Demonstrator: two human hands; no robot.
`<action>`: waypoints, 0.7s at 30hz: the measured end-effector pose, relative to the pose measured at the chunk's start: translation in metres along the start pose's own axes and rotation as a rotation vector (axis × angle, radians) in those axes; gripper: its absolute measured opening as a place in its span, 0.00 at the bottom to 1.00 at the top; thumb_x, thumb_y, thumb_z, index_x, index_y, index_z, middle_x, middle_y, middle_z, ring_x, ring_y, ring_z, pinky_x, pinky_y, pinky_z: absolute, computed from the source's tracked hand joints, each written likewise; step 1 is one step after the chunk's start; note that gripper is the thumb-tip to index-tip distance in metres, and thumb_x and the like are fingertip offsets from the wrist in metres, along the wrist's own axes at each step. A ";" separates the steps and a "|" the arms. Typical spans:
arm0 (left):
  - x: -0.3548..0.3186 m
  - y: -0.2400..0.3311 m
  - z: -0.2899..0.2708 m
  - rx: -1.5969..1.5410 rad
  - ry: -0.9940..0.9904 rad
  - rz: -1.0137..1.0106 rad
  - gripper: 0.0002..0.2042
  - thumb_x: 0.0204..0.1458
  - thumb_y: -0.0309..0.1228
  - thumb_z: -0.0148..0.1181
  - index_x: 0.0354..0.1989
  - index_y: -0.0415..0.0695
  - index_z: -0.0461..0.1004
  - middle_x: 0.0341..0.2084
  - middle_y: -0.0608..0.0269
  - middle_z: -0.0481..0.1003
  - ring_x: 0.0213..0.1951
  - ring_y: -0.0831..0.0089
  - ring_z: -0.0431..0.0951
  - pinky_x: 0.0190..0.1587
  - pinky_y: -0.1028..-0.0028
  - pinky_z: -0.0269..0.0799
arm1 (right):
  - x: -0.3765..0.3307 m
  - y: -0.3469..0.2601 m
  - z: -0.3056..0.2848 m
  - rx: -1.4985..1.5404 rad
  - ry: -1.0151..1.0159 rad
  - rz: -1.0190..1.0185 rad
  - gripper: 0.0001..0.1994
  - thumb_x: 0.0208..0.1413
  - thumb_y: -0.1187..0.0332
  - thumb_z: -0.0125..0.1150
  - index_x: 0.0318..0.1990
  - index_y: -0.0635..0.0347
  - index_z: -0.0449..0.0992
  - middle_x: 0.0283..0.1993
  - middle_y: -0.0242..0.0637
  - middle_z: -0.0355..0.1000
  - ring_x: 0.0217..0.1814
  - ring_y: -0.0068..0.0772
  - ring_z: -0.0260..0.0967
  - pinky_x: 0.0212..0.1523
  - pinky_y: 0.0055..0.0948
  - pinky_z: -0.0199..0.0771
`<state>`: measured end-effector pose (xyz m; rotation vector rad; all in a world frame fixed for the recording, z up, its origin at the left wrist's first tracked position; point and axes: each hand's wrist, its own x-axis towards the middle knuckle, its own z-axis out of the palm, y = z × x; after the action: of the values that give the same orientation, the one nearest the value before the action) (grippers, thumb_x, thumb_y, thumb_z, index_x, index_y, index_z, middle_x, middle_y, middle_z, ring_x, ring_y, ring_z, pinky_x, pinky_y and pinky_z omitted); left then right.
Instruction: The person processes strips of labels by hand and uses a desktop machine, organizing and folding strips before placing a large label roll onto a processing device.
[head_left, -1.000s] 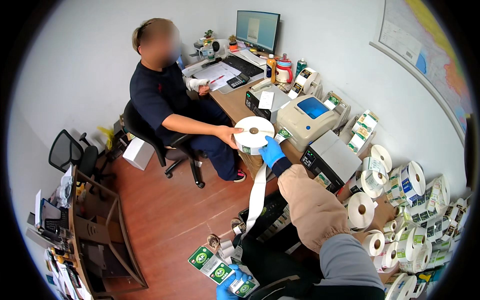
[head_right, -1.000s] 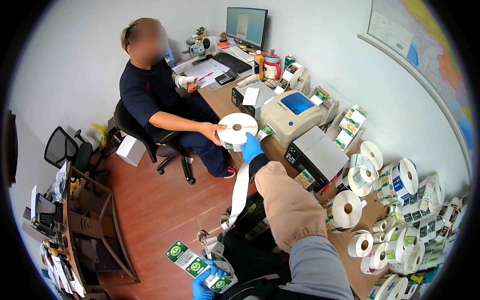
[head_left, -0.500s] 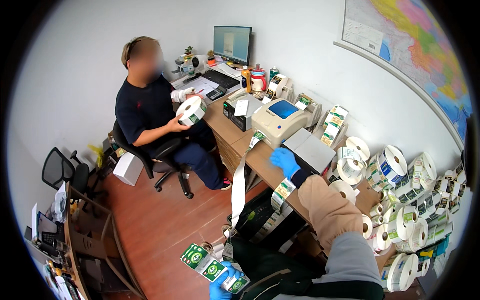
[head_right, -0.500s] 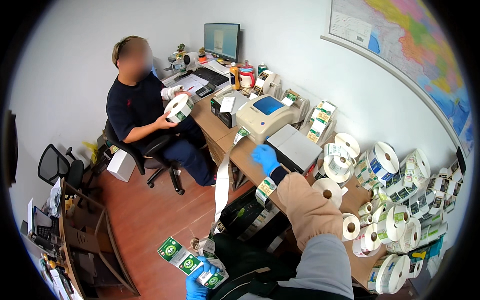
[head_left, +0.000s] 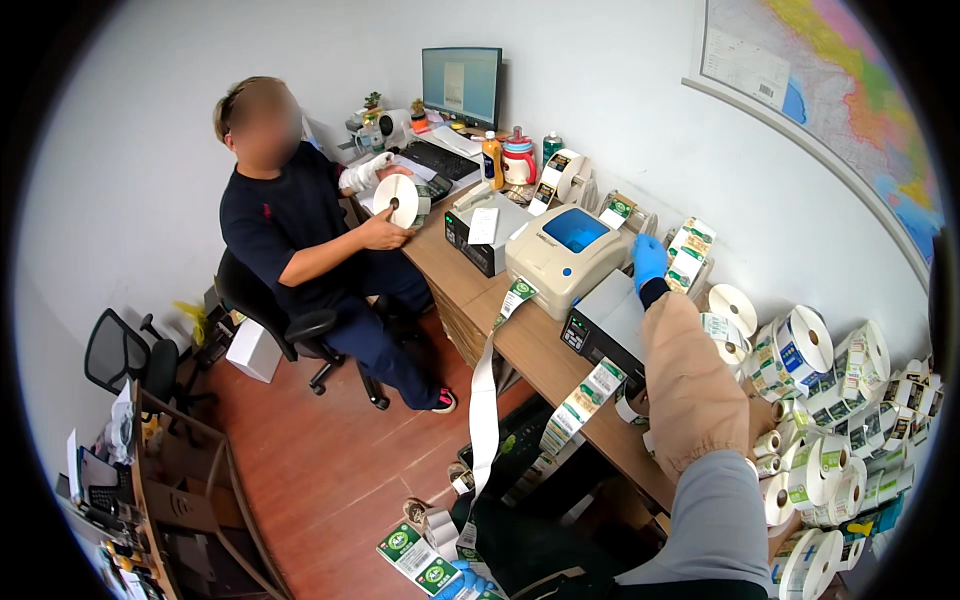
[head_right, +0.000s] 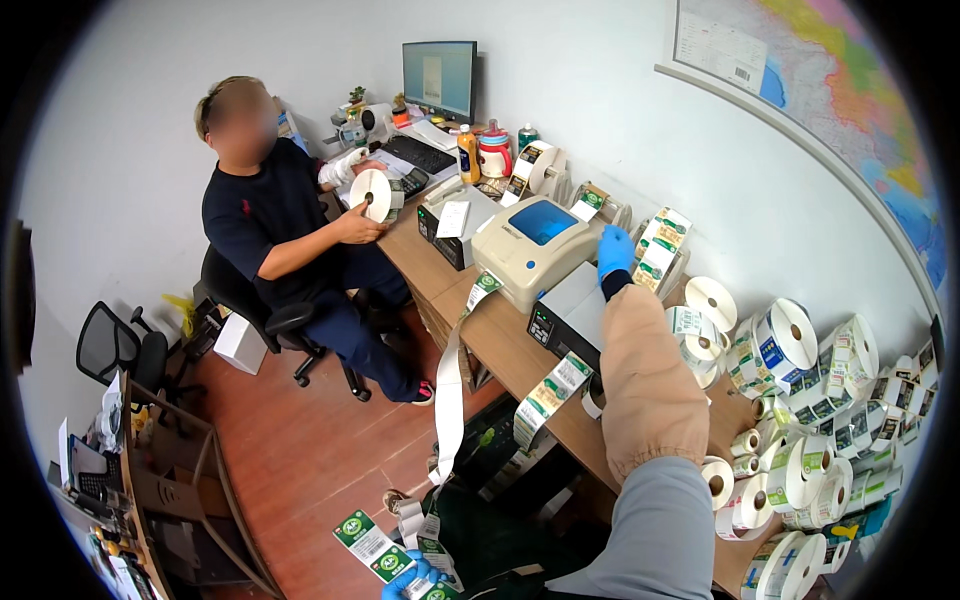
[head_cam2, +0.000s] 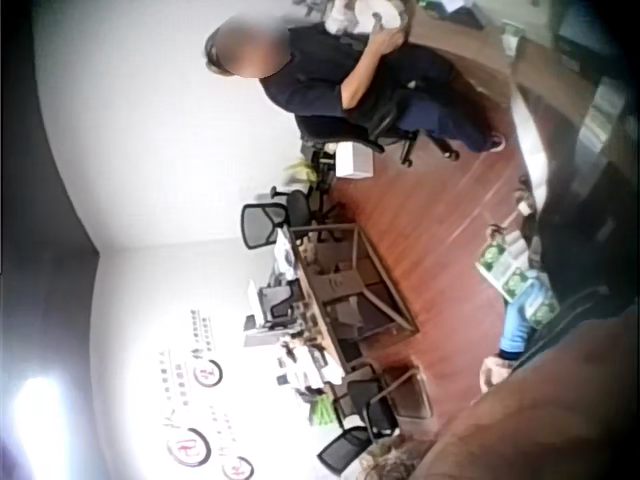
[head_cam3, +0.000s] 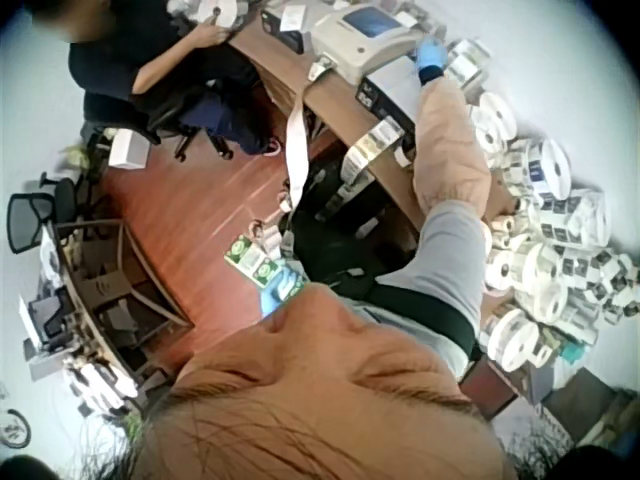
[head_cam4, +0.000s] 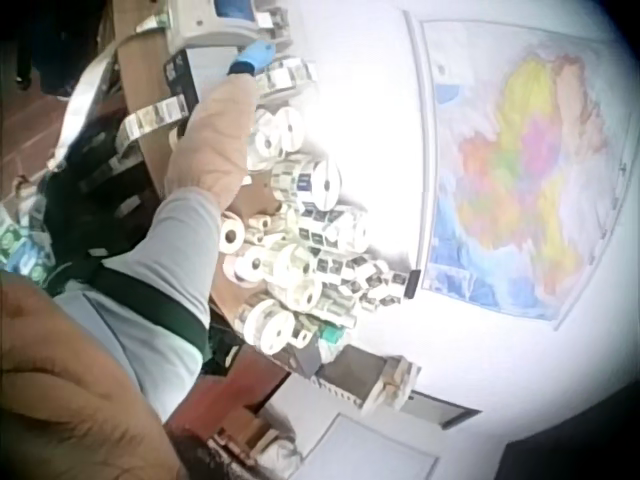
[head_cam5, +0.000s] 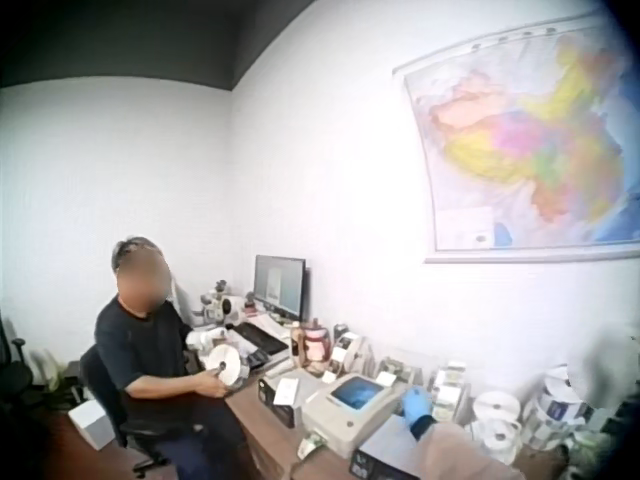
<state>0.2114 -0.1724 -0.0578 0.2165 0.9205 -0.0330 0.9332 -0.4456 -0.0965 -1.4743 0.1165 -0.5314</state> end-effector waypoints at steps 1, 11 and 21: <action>0.003 0.004 0.003 -0.012 0.012 -0.004 0.07 0.57 0.32 0.55 0.28 0.50 0.66 0.21 0.68 0.63 0.27 0.74 0.63 0.36 0.71 0.62 | 0.005 -0.002 -0.003 0.093 -0.034 0.068 0.14 0.61 0.63 0.58 0.45 0.64 0.77 0.37 0.37 0.76 0.33 0.26 0.71 0.34 0.26 0.72; 0.044 0.005 0.020 0.032 0.043 0.052 0.13 0.59 0.36 0.52 0.24 0.51 0.59 0.19 0.71 0.57 0.26 0.75 0.59 0.34 0.71 0.59 | -0.204 -0.151 0.022 0.093 -1.028 -0.218 0.13 0.66 0.62 0.49 0.39 0.62 0.77 0.33 0.32 0.74 0.28 0.19 0.66 0.28 0.21 0.67; 0.024 0.005 0.028 0.114 0.046 0.002 0.10 0.62 0.40 0.51 0.31 0.50 0.65 0.24 0.69 0.60 0.28 0.74 0.60 0.34 0.70 0.58 | -0.287 -0.154 -0.005 0.099 -1.182 0.264 0.10 0.62 0.66 0.58 0.44 0.64 0.78 0.38 0.33 0.76 0.41 0.24 0.73 0.46 0.27 0.73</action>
<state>0.2486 -0.1715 -0.0598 0.3255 0.9656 -0.0787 0.6373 -0.3342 -0.0182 -1.4384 -0.6267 0.5803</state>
